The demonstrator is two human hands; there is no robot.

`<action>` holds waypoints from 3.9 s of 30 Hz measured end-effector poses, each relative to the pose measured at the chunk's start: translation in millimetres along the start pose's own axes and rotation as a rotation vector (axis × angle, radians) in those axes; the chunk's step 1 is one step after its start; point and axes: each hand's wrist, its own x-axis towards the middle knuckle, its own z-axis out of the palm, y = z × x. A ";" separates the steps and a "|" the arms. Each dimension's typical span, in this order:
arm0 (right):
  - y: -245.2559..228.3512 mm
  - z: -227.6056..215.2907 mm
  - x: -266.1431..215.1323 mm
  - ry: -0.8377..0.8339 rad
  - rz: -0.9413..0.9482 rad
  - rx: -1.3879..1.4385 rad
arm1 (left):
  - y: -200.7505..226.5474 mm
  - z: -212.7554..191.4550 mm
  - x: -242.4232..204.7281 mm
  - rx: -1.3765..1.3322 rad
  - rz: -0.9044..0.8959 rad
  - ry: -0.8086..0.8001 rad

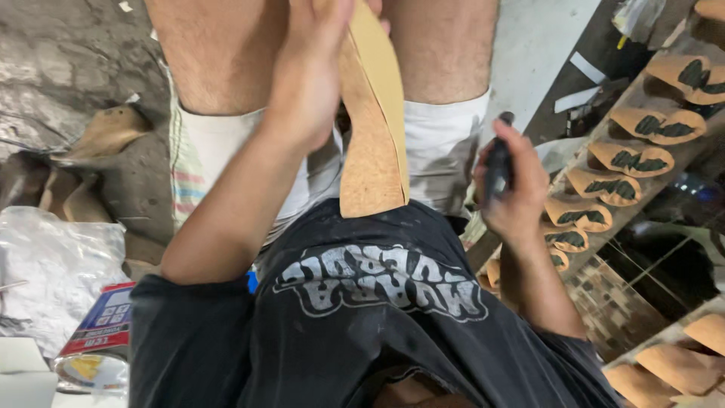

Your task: The person assembles sandals by attaching a rubber sole to a cork base using a knife to press the edges. They repeatedly pick up a sole, align it with a cork base, and use the knife to secure the bond, then place the finished unit aside.

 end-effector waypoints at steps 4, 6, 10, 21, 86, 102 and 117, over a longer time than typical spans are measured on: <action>4.3 -6.4 -9.2 -0.035 -0.002 0.368 | -26.5 -0.6 -9.0 0.024 0.129 0.021; -2.0 -0.5 -7.6 -0.162 -0.135 0.382 | -28.4 -5.4 -10.3 0.163 0.227 0.015; -17.2 20.1 4.5 -0.296 -0.059 0.481 | -30.9 -5.0 -11.9 0.391 0.345 0.035; -50.6 28.6 54.9 -0.232 -0.089 0.353 | -20.2 11.2 -7.6 0.262 0.214 0.093; -75.8 -44.9 -19.4 -0.223 -0.198 0.536 | -28.8 24.2 -99.4 1.223 1.235 -0.728; -37.8 -8.0 -51.1 -0.273 -0.121 0.613 | 47.1 17.9 -21.2 1.972 0.537 -0.321; -54.5 0.9 17.6 -0.284 0.018 0.557 | 29.0 9.7 -20.0 1.804 0.773 -0.182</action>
